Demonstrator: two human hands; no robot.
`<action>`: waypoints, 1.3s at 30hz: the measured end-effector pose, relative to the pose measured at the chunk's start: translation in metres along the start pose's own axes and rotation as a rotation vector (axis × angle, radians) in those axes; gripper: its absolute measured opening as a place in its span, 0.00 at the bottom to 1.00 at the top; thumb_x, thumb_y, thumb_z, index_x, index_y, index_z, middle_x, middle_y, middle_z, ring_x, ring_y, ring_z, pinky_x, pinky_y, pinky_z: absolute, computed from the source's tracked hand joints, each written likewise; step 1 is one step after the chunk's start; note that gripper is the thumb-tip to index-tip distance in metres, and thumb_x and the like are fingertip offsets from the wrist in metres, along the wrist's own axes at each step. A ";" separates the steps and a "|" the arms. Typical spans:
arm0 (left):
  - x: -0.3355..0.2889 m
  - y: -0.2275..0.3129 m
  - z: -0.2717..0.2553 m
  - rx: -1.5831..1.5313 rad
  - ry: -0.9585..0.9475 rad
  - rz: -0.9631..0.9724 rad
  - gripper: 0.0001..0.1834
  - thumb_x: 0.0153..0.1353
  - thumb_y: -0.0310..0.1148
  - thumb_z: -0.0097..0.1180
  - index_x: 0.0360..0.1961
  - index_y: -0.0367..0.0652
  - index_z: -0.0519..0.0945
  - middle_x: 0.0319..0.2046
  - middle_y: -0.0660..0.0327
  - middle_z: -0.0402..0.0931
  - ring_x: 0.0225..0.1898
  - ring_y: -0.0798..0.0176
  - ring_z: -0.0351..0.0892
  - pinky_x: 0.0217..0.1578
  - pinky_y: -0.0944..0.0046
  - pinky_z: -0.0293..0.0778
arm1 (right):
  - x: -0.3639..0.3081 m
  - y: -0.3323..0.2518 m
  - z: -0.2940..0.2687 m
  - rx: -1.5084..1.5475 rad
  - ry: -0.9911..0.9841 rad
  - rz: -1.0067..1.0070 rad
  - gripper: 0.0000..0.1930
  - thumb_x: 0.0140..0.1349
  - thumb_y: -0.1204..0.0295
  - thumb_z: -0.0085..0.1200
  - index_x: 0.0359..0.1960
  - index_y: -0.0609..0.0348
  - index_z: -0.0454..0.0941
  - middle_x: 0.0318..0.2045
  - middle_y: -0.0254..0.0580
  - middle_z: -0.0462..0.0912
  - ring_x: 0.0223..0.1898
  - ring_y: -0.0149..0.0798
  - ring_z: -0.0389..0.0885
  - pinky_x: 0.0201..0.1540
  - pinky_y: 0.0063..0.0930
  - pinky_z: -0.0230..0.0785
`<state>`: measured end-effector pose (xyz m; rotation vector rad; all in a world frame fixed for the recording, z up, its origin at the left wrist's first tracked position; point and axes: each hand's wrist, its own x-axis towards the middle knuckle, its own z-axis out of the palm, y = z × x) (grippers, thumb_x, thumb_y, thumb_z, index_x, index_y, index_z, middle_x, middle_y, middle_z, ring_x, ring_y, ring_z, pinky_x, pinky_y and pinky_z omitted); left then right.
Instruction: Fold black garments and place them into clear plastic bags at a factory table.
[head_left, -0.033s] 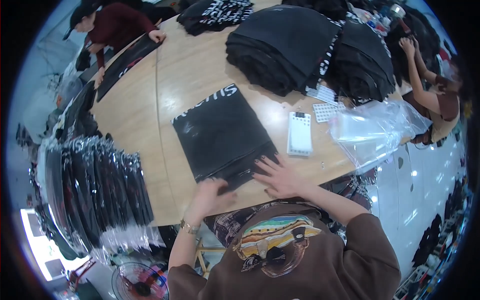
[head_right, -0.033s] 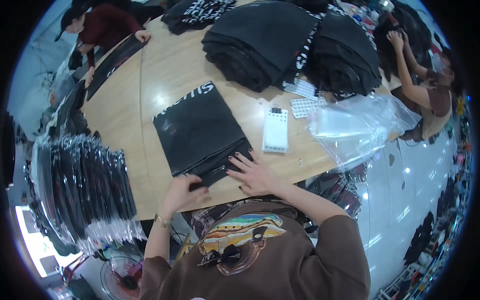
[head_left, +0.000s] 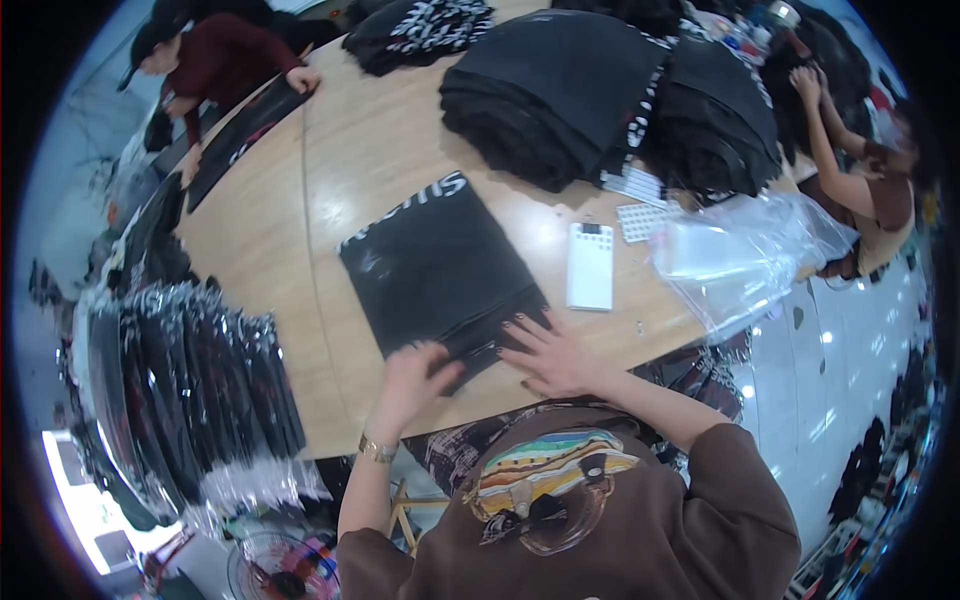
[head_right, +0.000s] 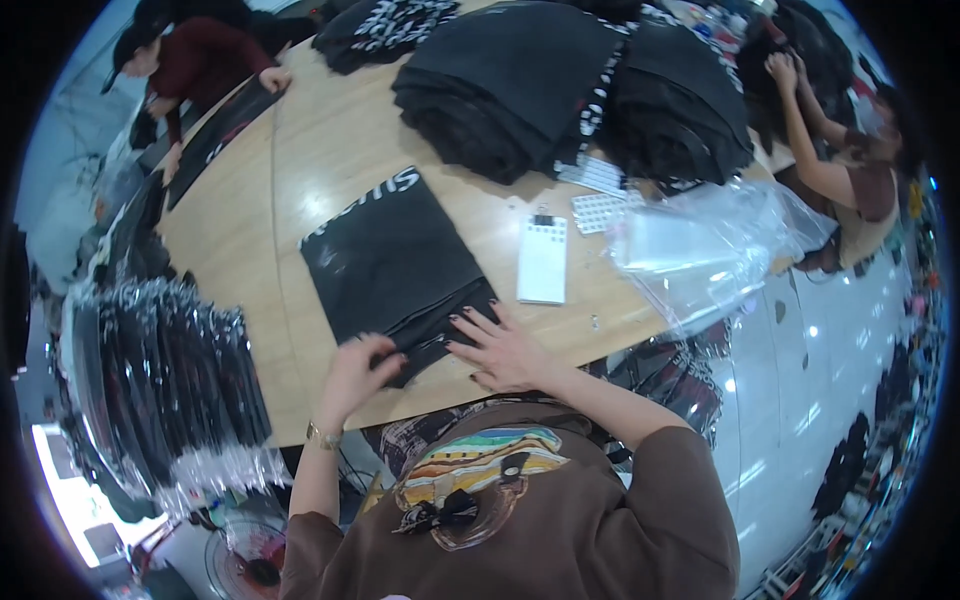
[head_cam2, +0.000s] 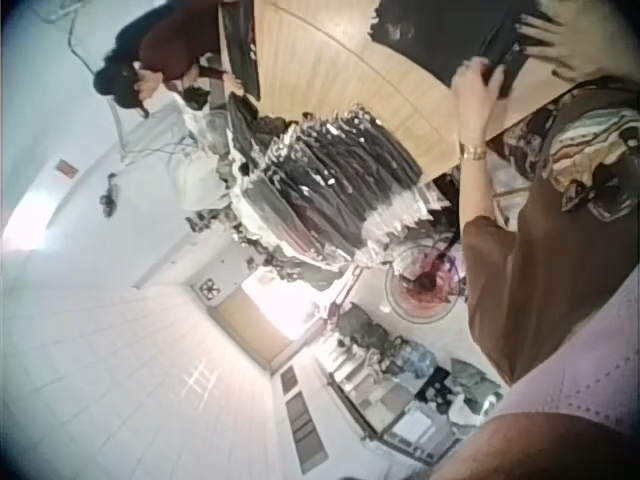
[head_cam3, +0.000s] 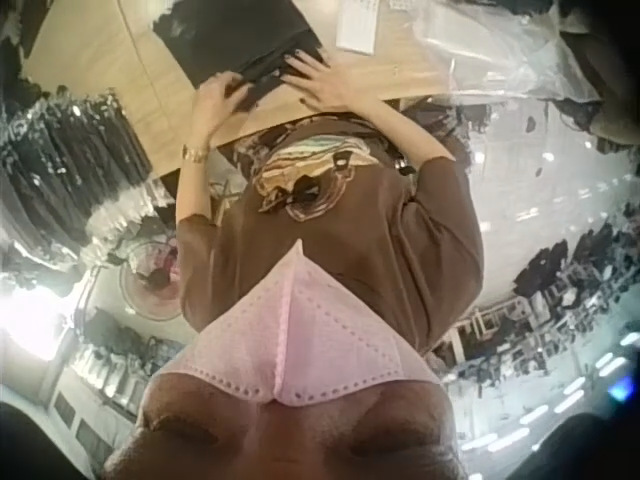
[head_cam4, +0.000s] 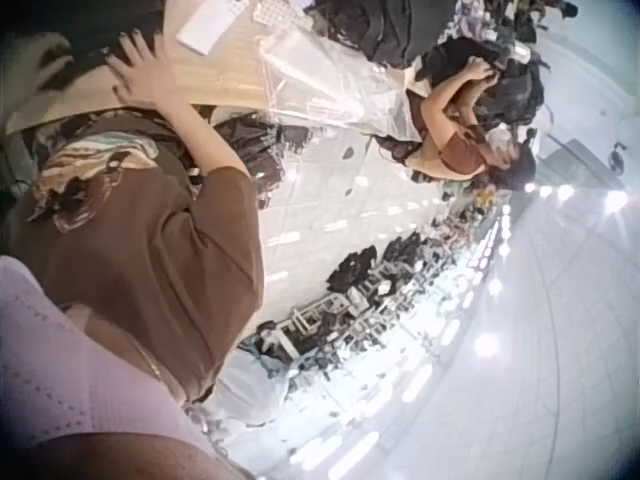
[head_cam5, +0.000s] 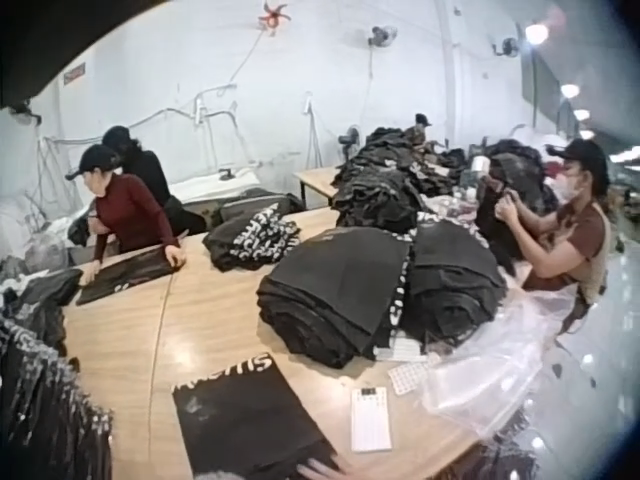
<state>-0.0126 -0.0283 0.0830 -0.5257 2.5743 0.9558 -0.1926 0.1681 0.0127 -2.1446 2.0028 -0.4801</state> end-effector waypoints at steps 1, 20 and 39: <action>0.018 0.000 -0.005 -0.012 0.260 0.062 0.24 0.49 0.36 0.60 0.47 0.41 0.70 0.44 0.51 0.70 0.45 0.47 0.70 0.45 0.52 0.67 | -0.003 -0.001 0.004 -0.013 0.005 0.043 0.25 0.55 0.55 0.47 0.54 0.47 0.69 0.60 0.47 0.60 0.65 0.48 0.51 0.64 0.57 0.36; 0.116 -0.037 0.026 0.519 0.558 -0.106 0.37 0.58 0.52 0.45 0.66 0.54 0.51 0.67 0.57 0.43 0.67 0.47 0.39 0.60 0.38 0.40 | -0.355 0.231 -0.028 -0.086 1.782 1.565 0.09 0.53 0.72 0.52 0.36 0.60 0.76 0.28 0.37 0.78 0.30 0.34 0.75 0.34 0.26 0.66; 0.110 -0.035 0.022 0.483 0.525 -0.175 0.39 0.56 0.52 0.48 0.66 0.52 0.52 0.67 0.56 0.43 0.67 0.47 0.38 0.61 0.40 0.37 | -0.280 0.300 -0.253 0.853 1.514 1.452 0.06 0.50 0.71 0.56 0.20 0.57 0.74 0.13 0.29 0.68 0.11 0.30 0.64 0.17 0.28 0.61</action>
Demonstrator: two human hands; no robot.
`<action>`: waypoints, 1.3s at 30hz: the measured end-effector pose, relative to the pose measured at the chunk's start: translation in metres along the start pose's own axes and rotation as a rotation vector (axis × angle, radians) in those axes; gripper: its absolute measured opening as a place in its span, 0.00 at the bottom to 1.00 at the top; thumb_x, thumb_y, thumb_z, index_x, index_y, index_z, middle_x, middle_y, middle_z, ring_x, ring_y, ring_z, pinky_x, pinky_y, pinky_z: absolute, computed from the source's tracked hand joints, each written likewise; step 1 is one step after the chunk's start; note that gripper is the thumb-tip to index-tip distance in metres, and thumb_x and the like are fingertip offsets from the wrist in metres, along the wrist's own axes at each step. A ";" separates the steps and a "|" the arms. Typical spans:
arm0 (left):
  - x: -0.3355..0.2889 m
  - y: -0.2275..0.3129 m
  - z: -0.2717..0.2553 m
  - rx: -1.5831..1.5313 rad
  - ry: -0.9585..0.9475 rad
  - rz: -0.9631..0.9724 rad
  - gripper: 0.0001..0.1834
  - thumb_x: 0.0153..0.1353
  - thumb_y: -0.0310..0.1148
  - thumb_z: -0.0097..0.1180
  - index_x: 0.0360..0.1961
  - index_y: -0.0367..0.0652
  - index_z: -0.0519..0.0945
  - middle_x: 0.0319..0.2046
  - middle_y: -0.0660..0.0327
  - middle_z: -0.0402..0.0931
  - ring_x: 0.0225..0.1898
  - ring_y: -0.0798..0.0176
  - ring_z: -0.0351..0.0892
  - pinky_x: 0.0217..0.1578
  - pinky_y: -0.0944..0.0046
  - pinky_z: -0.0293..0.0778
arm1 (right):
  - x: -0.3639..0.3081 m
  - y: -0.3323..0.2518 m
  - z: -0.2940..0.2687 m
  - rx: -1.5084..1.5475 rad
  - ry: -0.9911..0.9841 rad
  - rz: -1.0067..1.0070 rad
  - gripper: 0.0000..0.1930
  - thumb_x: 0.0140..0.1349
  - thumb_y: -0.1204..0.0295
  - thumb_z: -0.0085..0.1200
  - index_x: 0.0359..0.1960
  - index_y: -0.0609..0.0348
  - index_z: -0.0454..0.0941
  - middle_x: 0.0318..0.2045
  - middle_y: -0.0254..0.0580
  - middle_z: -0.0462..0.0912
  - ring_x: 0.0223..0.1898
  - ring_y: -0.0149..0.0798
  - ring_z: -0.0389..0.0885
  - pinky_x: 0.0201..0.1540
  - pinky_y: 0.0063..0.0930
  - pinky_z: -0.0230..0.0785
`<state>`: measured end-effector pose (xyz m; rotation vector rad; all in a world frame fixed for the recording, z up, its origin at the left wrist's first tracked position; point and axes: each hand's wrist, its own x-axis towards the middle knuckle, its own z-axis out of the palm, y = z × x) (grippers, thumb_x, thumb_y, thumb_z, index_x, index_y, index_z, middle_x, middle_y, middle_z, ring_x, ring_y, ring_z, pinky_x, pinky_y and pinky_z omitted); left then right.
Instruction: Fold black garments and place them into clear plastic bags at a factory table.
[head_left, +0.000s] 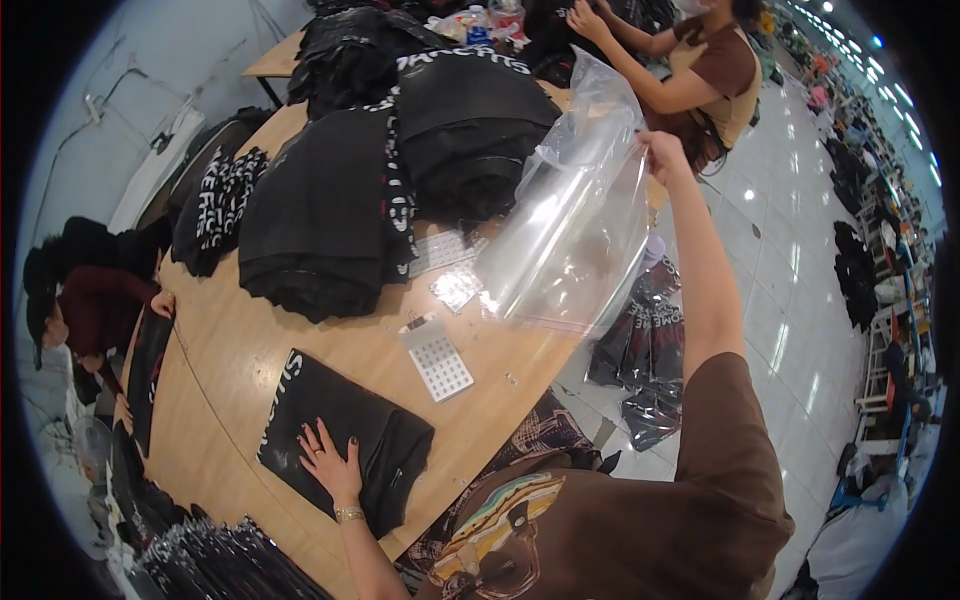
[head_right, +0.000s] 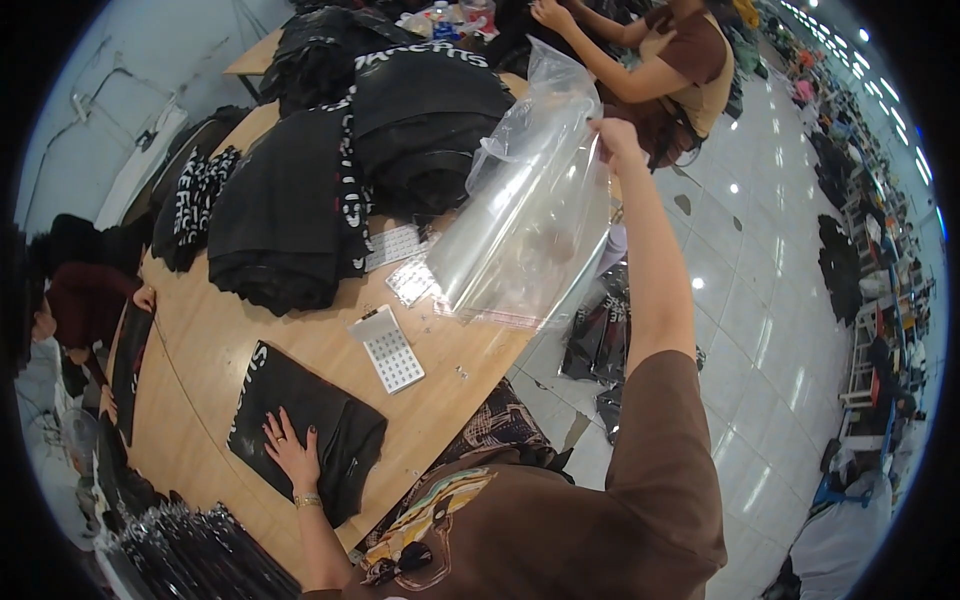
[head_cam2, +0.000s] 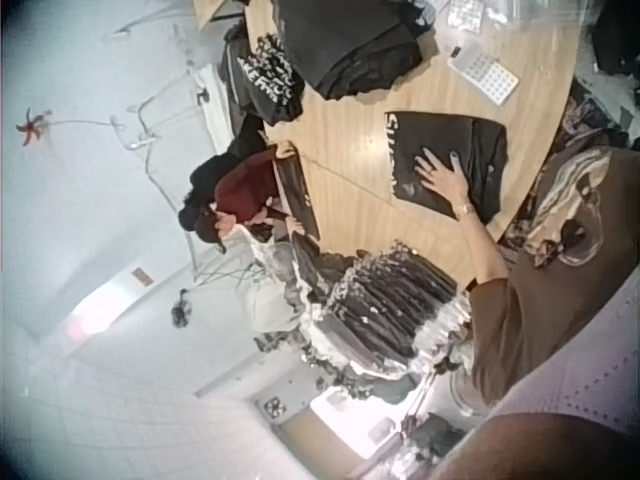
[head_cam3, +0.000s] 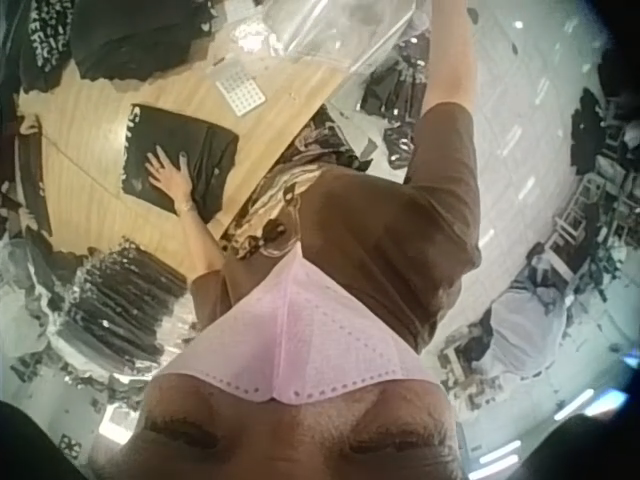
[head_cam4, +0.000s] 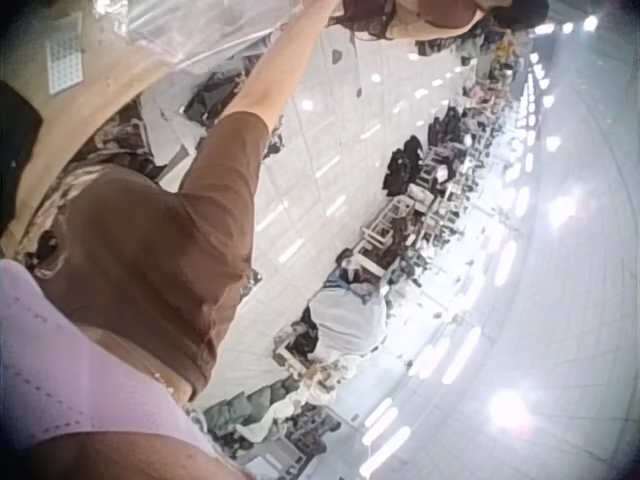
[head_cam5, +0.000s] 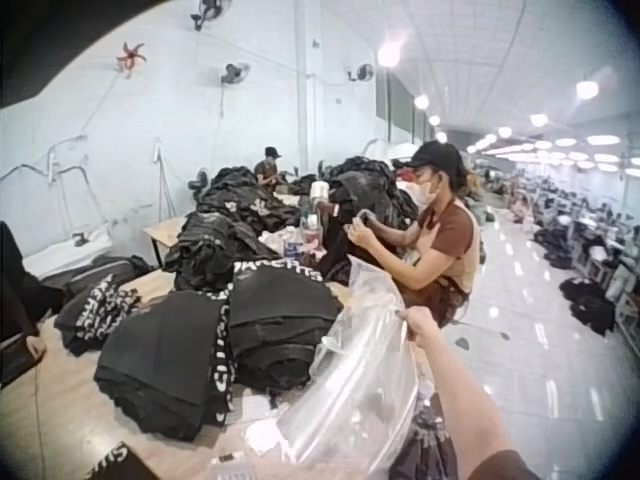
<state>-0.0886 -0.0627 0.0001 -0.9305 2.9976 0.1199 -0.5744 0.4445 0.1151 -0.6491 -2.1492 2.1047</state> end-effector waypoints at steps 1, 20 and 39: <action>-0.001 -0.001 -0.001 -0.005 0.004 -0.023 0.39 0.56 0.52 0.48 0.66 0.52 0.52 0.67 0.56 0.43 0.67 0.47 0.38 0.61 0.40 0.37 | -0.007 -0.017 0.007 0.019 -0.039 -0.014 0.07 0.50 0.72 0.56 0.19 0.55 0.72 0.12 0.27 0.67 0.11 0.27 0.62 0.14 0.23 0.57; -0.057 -0.006 -0.011 -0.336 0.104 -0.086 0.41 0.49 0.60 0.53 0.60 0.47 0.62 0.63 0.48 0.52 0.66 0.43 0.43 0.61 0.38 0.38 | -0.401 -0.007 0.292 -0.205 -1.486 -0.332 0.05 0.56 0.70 0.51 0.27 0.55 0.72 0.23 0.29 0.73 0.24 0.22 0.72 0.23 0.17 0.67; -0.050 -0.028 -0.040 -2.548 0.375 -0.197 0.19 0.55 0.41 0.58 0.44 0.45 0.71 0.40 0.61 0.74 0.41 0.58 0.75 0.46 0.54 0.71 | -0.500 0.032 0.390 0.688 -1.484 0.716 0.06 0.54 0.74 0.45 0.25 0.61 0.74 0.20 0.39 0.78 0.29 0.40 0.78 0.55 0.42 0.64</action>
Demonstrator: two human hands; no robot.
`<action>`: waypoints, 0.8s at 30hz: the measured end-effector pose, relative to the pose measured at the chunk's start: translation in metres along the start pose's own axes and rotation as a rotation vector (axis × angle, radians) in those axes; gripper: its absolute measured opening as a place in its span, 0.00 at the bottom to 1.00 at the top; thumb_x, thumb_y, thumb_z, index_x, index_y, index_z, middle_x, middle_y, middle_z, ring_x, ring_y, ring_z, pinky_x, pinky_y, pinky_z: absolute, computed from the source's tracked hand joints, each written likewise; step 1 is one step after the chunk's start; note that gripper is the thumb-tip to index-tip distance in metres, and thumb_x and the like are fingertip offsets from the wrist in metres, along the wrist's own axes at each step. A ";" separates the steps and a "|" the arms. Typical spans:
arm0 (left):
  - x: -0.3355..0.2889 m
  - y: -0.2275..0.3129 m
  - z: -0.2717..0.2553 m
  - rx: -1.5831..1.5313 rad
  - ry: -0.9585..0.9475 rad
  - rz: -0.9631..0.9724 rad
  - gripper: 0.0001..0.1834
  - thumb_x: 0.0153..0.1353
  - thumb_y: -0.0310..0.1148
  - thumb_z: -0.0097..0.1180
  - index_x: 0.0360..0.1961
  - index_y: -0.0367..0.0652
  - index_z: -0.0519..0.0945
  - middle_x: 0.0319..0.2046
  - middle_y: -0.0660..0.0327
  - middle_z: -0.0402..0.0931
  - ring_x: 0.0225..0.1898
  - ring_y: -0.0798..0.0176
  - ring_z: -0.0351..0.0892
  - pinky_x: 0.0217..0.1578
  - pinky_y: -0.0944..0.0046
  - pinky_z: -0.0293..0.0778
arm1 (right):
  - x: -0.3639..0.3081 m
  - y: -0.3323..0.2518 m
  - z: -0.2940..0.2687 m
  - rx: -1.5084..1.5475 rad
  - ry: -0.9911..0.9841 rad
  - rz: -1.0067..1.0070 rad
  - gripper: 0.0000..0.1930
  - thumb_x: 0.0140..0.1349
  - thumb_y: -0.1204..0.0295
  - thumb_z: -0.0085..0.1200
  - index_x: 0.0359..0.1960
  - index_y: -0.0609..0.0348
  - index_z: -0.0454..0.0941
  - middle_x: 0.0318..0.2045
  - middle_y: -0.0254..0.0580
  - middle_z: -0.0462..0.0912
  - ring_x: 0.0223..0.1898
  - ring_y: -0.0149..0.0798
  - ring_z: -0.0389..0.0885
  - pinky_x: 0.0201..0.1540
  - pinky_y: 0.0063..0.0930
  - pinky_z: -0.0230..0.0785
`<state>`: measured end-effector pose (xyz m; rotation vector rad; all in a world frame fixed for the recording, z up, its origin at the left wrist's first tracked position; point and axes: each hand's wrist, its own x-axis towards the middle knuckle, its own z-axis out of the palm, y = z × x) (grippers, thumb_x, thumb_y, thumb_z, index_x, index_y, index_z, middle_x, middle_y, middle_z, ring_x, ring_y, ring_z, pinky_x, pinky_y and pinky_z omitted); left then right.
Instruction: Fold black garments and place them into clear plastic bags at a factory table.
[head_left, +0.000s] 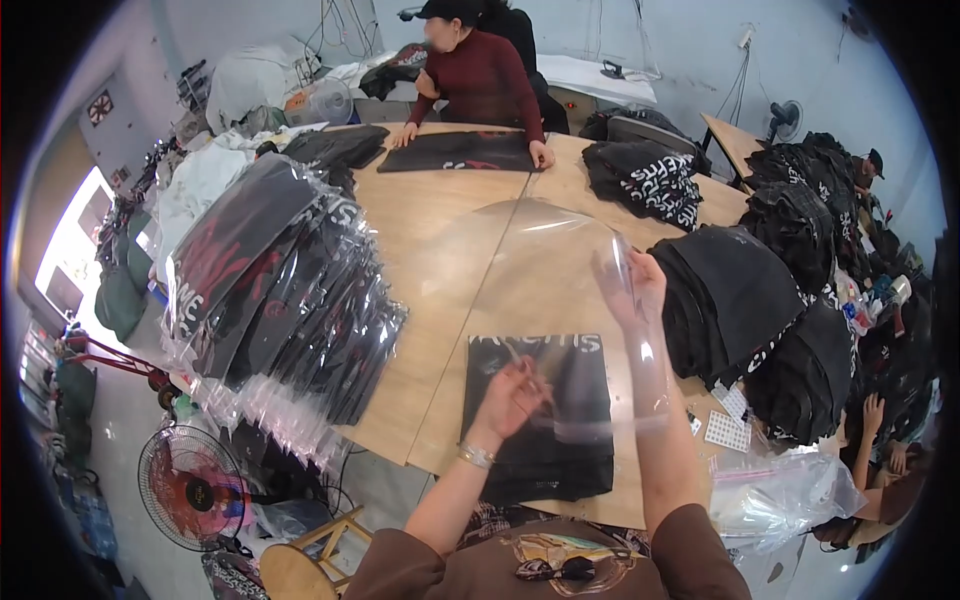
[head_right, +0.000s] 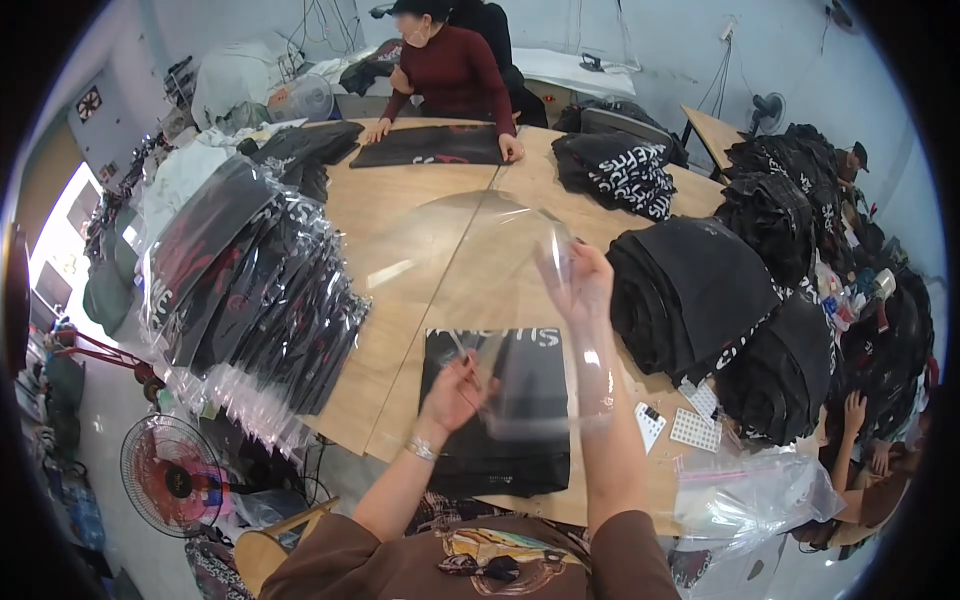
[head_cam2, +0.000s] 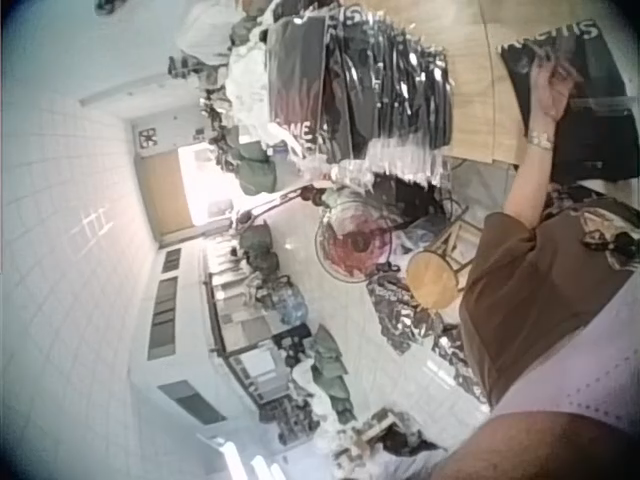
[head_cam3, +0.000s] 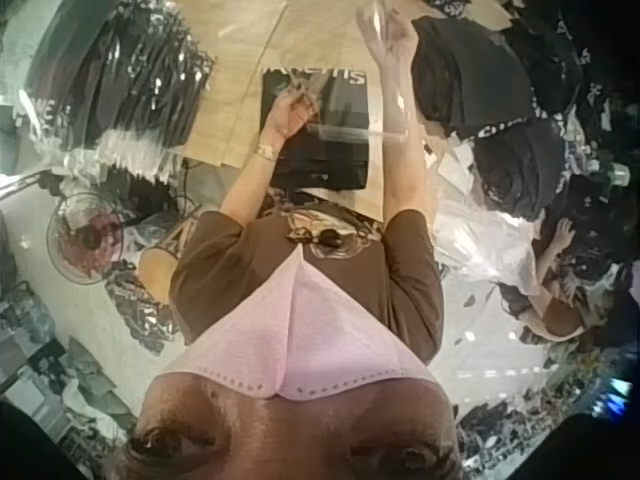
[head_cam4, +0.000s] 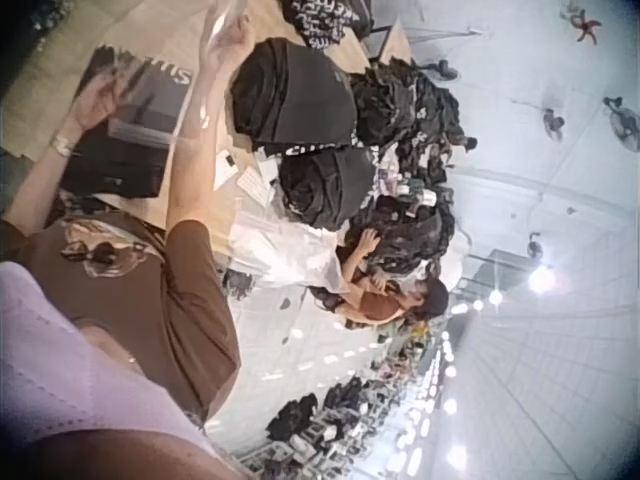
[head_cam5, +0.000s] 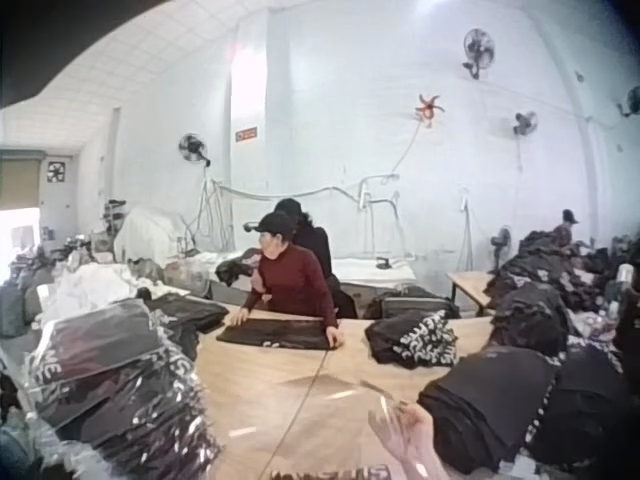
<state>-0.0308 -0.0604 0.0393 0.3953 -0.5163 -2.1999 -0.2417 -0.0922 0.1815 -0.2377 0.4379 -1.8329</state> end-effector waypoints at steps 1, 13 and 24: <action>0.002 0.007 -0.012 0.071 0.058 0.050 0.16 0.55 0.36 0.58 0.42 0.43 0.72 0.37 0.63 0.74 0.36 0.62 0.75 0.40 0.60 0.72 | 0.007 -0.005 -0.027 0.005 -0.021 0.039 0.06 0.53 0.74 0.45 0.25 0.61 0.74 0.20 0.39 0.78 0.30 0.39 0.78 0.55 0.43 0.62; -0.018 0.029 -0.052 0.874 0.662 -0.032 0.09 0.55 0.33 0.59 0.32 0.39 0.76 0.22 0.64 0.75 0.19 0.72 0.77 0.11 0.79 0.60 | -0.079 -0.005 -0.187 -0.790 0.297 0.451 0.20 0.59 0.63 0.53 0.45 0.65 0.65 0.33 0.47 0.77 0.32 0.41 0.80 0.33 0.31 0.75; -0.038 0.013 -0.026 1.263 0.726 -0.044 0.15 0.54 0.35 0.60 0.38 0.37 0.73 0.27 0.57 0.75 0.23 0.64 0.78 0.17 0.70 0.69 | -0.124 0.006 -0.200 -1.031 0.382 0.445 0.08 0.53 0.68 0.57 0.28 0.60 0.76 0.19 0.32 0.76 0.17 0.22 0.70 0.16 0.14 0.55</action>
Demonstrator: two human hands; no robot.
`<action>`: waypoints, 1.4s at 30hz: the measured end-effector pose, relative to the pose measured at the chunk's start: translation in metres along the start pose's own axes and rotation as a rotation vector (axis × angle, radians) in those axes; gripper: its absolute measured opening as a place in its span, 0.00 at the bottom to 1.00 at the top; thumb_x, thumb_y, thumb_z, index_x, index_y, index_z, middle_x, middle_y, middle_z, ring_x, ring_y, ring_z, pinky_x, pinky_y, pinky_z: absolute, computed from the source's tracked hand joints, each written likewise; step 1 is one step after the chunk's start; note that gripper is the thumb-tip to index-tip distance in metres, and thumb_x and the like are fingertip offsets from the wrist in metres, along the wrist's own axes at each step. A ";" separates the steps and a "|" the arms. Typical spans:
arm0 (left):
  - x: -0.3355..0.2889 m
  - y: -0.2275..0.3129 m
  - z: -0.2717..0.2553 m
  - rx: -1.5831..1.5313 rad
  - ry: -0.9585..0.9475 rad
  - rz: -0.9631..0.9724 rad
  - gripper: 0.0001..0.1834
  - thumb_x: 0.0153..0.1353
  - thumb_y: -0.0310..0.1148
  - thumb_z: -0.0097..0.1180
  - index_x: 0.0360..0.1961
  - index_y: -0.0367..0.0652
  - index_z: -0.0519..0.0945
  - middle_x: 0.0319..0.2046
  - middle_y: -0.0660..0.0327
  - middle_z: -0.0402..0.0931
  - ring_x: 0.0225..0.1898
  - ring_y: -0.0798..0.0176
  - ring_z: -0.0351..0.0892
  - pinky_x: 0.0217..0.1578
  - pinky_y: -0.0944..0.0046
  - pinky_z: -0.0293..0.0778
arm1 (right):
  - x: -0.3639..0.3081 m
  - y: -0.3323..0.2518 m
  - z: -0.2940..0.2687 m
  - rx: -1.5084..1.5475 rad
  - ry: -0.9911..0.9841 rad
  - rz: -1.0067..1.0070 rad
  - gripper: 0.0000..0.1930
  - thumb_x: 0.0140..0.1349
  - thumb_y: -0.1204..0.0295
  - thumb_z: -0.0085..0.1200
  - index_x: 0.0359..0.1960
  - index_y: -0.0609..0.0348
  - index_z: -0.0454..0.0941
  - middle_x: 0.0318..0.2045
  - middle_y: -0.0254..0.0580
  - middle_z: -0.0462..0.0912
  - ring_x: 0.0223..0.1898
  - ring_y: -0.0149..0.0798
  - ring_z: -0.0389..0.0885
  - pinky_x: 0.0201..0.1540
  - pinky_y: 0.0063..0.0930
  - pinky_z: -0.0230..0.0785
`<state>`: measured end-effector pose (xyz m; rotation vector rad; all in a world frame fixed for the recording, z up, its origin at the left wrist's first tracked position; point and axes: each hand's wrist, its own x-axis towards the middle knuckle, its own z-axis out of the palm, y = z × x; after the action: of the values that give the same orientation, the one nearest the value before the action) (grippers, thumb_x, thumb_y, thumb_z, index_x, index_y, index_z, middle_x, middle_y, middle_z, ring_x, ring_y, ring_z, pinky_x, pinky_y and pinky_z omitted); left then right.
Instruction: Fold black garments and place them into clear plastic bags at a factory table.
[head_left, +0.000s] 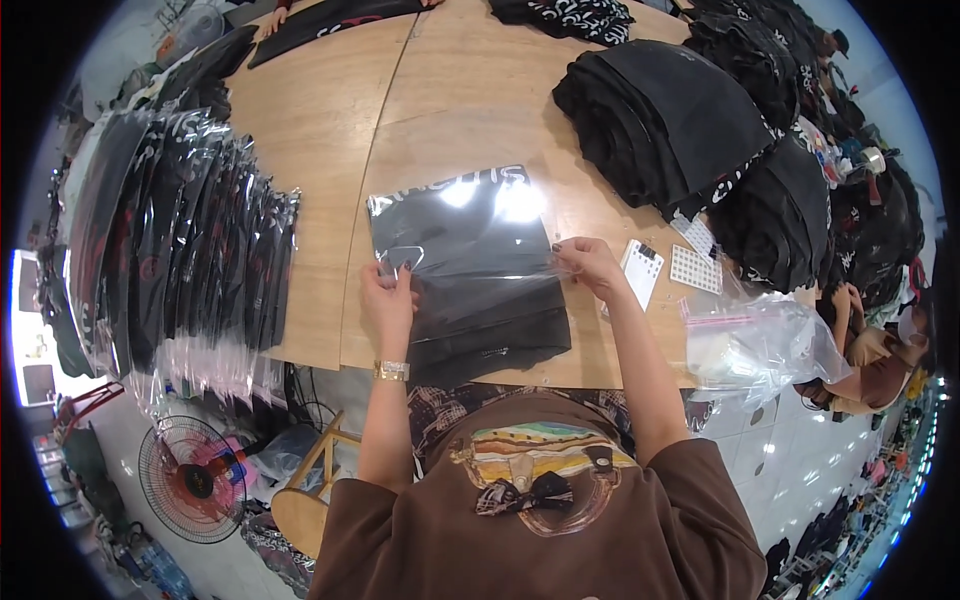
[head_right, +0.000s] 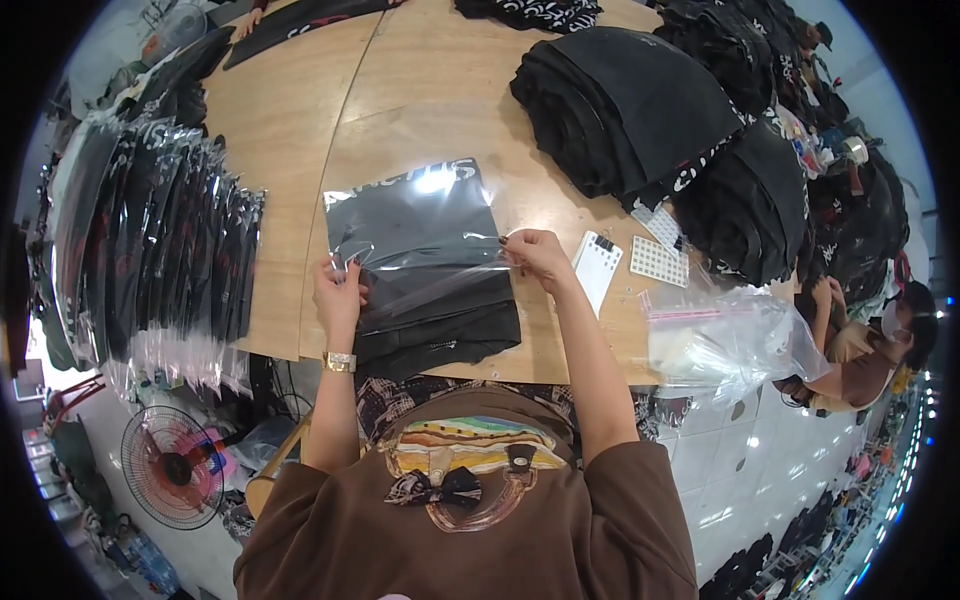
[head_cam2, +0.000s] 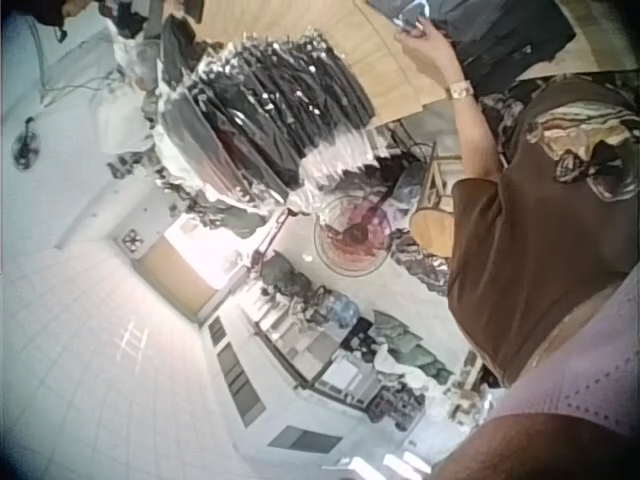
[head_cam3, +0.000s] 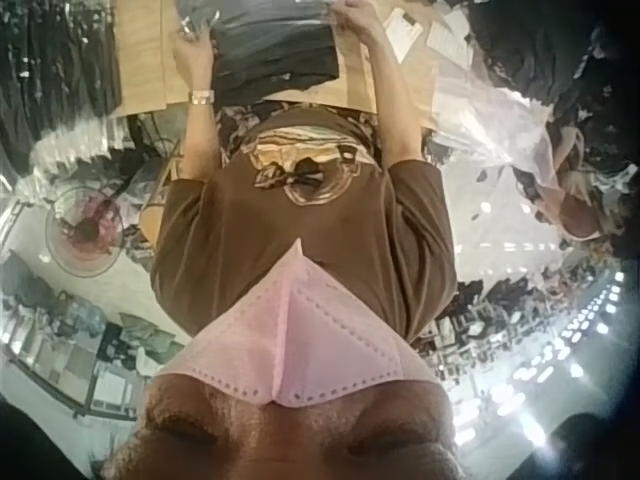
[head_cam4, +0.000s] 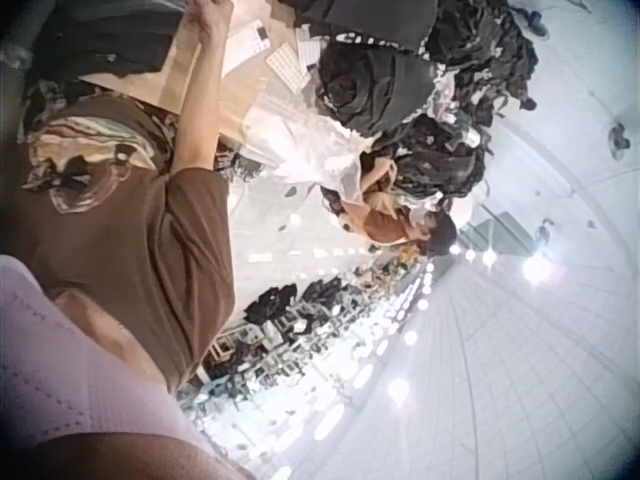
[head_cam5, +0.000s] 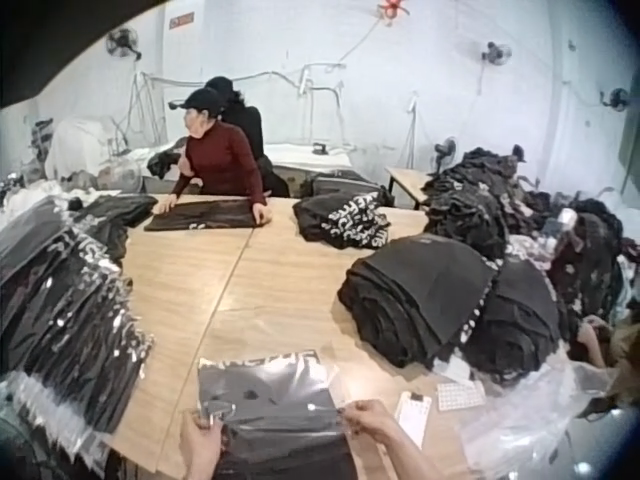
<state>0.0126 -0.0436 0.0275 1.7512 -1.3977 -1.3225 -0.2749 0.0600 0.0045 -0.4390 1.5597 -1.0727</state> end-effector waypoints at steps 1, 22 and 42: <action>-0.008 0.004 0.003 0.234 0.229 0.259 0.19 0.52 0.34 0.61 0.42 0.38 0.72 0.34 0.52 0.73 0.33 0.58 0.75 0.27 0.64 0.70 | 0.000 0.001 -0.001 0.003 0.007 -0.002 0.08 0.53 0.68 0.57 0.28 0.60 0.76 0.19 0.32 0.76 0.17 0.22 0.70 0.16 0.14 0.55; 0.002 0.014 0.082 0.374 -0.221 0.867 0.13 0.45 0.37 0.64 0.34 0.47 0.81 0.39 0.59 0.76 0.51 0.51 0.67 0.51 0.53 0.61 | -0.011 -0.014 0.031 -0.050 0.239 -0.408 0.32 0.52 0.69 0.60 0.57 0.57 0.56 0.23 0.39 0.75 0.18 0.27 0.73 0.18 0.20 0.63; 0.009 0.032 0.066 0.446 -0.073 0.890 0.09 0.43 0.36 0.66 0.23 0.45 0.80 0.24 0.59 0.76 0.29 0.55 0.76 0.31 0.59 0.72 | -0.003 -0.024 0.041 0.426 0.055 -0.333 0.10 0.61 0.67 0.49 0.40 0.60 0.71 0.29 0.38 0.78 0.30 0.27 0.76 0.27 0.17 0.67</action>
<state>-0.0609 -0.0520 0.0265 1.0387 -2.2602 -0.6098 -0.2428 0.0336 0.0274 -0.3824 1.2811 -1.6435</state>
